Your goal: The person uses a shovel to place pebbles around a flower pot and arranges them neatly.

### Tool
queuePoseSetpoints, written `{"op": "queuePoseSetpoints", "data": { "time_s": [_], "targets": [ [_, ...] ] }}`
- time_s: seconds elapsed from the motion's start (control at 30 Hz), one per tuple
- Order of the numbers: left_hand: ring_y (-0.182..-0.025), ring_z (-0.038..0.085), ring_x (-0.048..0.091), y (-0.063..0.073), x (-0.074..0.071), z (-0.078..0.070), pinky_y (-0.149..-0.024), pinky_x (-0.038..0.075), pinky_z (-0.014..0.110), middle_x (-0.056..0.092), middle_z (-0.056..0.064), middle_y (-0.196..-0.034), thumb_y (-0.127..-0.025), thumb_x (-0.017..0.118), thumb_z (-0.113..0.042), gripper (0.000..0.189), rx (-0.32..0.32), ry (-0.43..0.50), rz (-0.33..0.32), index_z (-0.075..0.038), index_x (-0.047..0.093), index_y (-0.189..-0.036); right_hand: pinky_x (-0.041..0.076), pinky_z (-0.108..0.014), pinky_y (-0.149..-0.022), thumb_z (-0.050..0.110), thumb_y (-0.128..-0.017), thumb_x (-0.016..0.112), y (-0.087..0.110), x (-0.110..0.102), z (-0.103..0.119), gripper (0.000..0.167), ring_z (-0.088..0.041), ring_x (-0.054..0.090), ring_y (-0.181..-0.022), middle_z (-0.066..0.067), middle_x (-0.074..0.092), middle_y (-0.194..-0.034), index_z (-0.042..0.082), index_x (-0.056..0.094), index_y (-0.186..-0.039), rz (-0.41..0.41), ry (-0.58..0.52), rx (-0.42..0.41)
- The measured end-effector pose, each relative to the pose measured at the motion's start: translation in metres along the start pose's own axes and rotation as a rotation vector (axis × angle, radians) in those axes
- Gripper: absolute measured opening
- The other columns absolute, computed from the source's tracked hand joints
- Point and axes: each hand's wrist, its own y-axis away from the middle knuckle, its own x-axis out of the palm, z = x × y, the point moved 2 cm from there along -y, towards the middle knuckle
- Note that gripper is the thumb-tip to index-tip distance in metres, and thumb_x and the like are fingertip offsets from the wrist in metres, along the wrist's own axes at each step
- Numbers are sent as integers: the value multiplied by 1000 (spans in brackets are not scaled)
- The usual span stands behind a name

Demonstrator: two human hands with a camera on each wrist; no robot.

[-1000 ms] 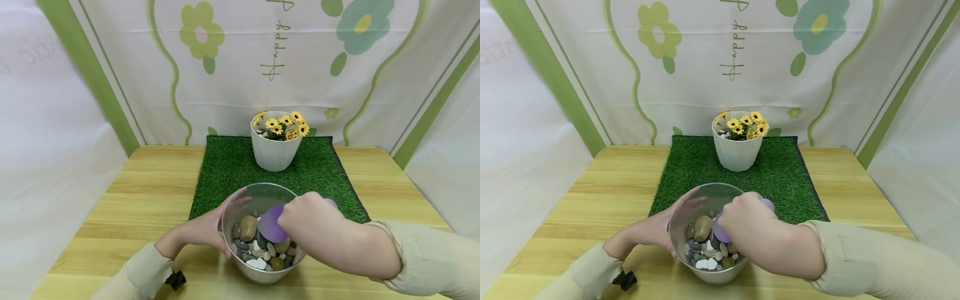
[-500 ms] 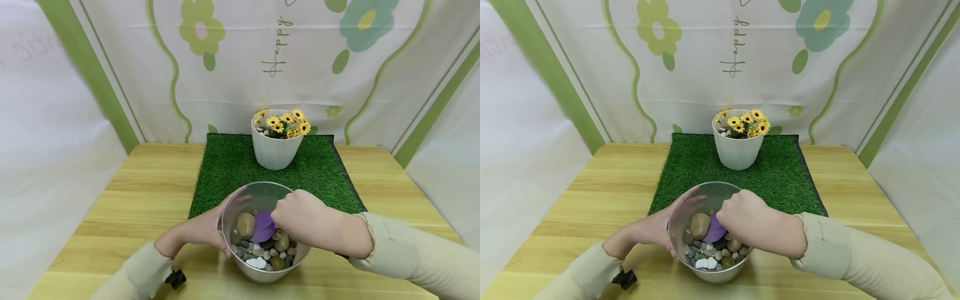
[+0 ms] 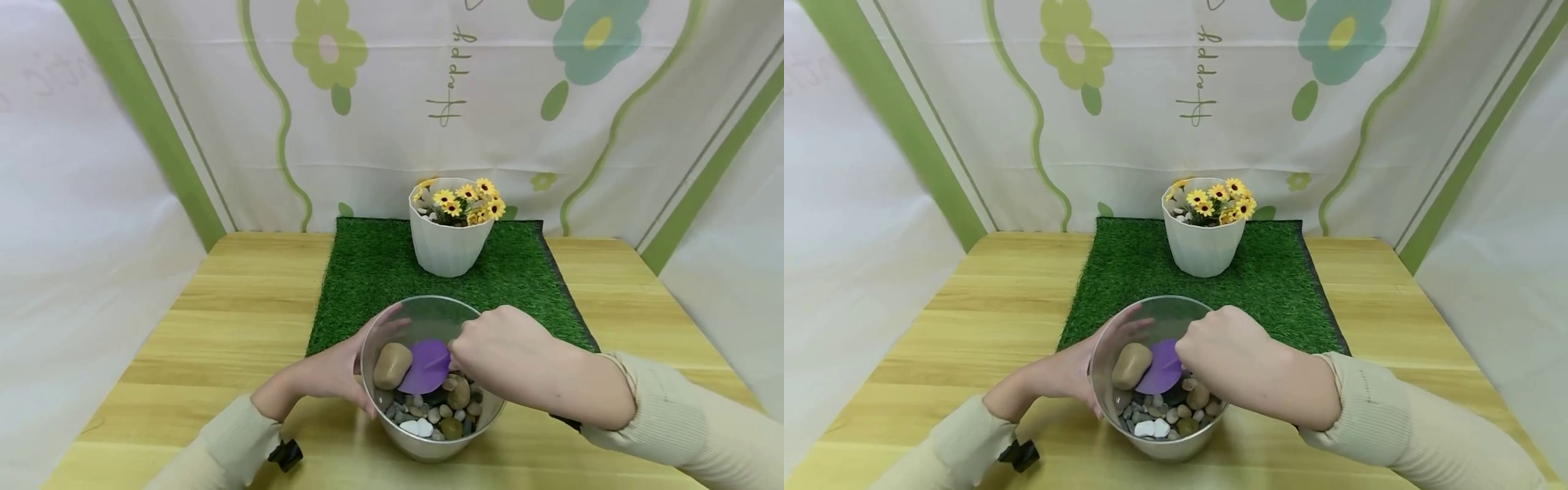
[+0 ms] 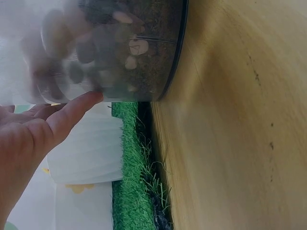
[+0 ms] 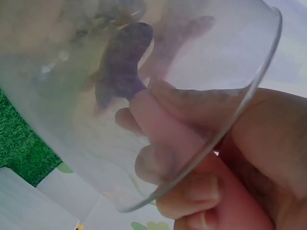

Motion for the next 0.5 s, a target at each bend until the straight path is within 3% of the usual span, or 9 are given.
{"op": "queuePoseSetpoints", "data": {
  "time_s": [0.3, 0.5],
  "targets": [
    [-152, 31, 23, 3, -2, 4, -120, 29, 35, 15, 11, -169, -71, 85, -63, 137, -4, -1, -18, -30, -9, -165, 30, -24, -33, 25, -89, 80, 5, -2, 0, 34, -7, 34, -43, 8, 46, -56, 22, 57, -63, -33, -26, 4],
    [-152, 31, 22, 0, 0, 0, -121, 27, 37, 14, 10, -169, -70, 85, -65, 139, -18, -4, -18, -30, -10, -164, 30, -23, -35, 27, -92, 76, 13, -7, -2, 18, -6, 38, -45, 9, 49, -61, 23, 70, -76, -34, -60, 33]
  ]
}}
